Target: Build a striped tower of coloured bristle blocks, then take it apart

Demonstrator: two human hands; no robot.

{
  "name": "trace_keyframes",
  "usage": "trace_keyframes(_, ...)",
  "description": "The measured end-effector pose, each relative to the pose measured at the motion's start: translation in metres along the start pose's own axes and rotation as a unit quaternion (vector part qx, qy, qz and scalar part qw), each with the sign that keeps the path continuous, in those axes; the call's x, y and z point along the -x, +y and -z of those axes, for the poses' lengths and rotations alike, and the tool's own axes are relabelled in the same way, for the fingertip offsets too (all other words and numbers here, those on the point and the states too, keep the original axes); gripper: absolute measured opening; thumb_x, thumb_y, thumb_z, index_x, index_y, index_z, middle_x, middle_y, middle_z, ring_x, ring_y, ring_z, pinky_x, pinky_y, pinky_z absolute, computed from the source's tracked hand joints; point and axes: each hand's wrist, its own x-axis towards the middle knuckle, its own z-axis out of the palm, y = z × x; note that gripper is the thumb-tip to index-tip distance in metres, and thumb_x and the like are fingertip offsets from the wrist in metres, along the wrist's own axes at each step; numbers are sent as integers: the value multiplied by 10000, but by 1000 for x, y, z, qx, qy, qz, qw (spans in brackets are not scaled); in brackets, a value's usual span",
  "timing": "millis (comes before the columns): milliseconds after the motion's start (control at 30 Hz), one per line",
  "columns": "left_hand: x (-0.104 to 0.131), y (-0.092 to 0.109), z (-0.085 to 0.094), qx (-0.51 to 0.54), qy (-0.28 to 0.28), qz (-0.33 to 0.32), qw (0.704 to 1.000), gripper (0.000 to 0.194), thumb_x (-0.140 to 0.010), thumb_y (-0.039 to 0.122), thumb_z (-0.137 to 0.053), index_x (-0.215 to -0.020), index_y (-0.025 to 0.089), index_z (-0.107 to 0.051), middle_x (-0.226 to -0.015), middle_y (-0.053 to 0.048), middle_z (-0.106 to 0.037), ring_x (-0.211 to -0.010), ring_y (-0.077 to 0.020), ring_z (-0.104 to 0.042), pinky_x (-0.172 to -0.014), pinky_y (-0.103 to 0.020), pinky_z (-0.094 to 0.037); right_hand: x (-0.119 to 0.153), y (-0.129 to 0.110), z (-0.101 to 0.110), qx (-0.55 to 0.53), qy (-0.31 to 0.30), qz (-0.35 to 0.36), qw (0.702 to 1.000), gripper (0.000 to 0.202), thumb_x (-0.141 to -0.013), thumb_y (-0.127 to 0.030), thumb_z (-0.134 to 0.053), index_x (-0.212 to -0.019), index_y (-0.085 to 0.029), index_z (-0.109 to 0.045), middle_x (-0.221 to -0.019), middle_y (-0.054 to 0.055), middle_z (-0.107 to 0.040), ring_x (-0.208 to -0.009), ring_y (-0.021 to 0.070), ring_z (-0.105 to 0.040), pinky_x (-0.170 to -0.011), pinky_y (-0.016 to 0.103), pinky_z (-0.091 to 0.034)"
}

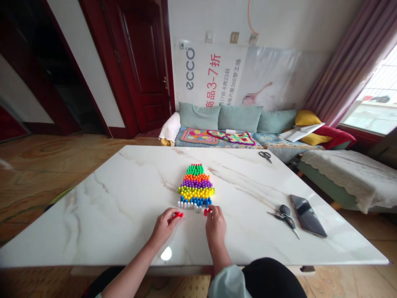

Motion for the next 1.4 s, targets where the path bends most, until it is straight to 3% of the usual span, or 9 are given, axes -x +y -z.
trace_keyframes(167,0,-3,-1,6,4,4,1000,138,-842,236,-512,-902,179,-623,-868,-47,-657,-751,-148,-625,-692,-258,-516,2,-3,-8,-24,39,16,999,279,-853,-196,-381,-1037,-175,-589,-992,77,-611,-715,149,-599,-639,277,-475)
trace_keyframes(267,0,-5,-2,9,7,-8,1000,142,-841,206,-495,-907,179,-618,-890,-53,-634,-792,-152,-617,-711,-262,-517,12,-6,-7,-36,57,36,997,231,-851,-164,-383,-980,-177,-573,-942,70,-596,-767,163,-592,-695,298,-484)
trace_keyframes(433,-1,-5,-3,2,-5,-11,1000,137,-838,218,-519,-912,180,-627,-883,-56,-634,-790,-155,-614,-708,-262,-514,23,-12,-7,-16,-36,97,994,280,-796,-74,-386,-833,-184,-641,-845,67,-652,-796,181,-593,-740,314,-486)
trace_keyframes(600,0,-3,-2,-4,-16,-8,1000,135,-834,240,-538,-904,176,-634,-861,-57,-644,-762,-155,-616,-700,-262,-516,24,-12,-13,15,-53,128,990,420,-764,-38,-387,-1028,-188,-677,-1032,90,-682,-920,210,-604,-813,368,-510)
trace_keyframes(733,0,-4,-2,-6,-12,-8,1000,128,-836,225,-539,-905,177,-635,-856,-51,-642,-754,-150,-616,-688,-252,-514,24,-8,-16,15,-50,127,990,430,-790,-46,-384,-1089,-194,-656,-1080,92,-668,-962,217,-599,-853,391,-510)
trace_keyframes(867,0,-4,-2,10,-16,-19,1000,121,-824,201,-559,-899,185,-652,-875,-43,-663,-762,-142,-625,-691,-234,-509,29,-14,-14,-35,-42,103,993,305,-857,-135,-423,-1061,-180,-645,-1072,102,-651,-948,212,-608,-853,371,-509)
trace_keyframes(1067,3,0,-2,40,-79,9,996,186,-752,121,-592,-908,188,-671,-818,-11,-703,-672,-121,-621,-611,-204,-480,42,-43,-13,-179,-154,94,967,228,-822,-169,-548,-1030,-222,-622,-940,23,-642,-776,139,-618,-730,245,-504)
trace_keyframes(1200,3,-1,-3,29,-87,10,996,142,-736,134,-614,-858,184,-666,-772,-2,-694,-655,-121,-610,-584,-201,-461,44,-44,-19,-176,-144,56,972,139,-809,-158,-557,-913,-211,-633,-850,10,-636,-734,142,-607,-681,242,-482)
trace_keyframes(1400,3,-4,-4,16,-105,-1,994,157,-743,149,-618,-891,184,-660,-818,-20,-691,-693,-128,-621,-641,-207,-493,39,-36,-15,-158,-124,47,979,119,-860,-212,-525,-906,-205,-635,-851,20,-630,-717,139,-598,-658,242,-471)
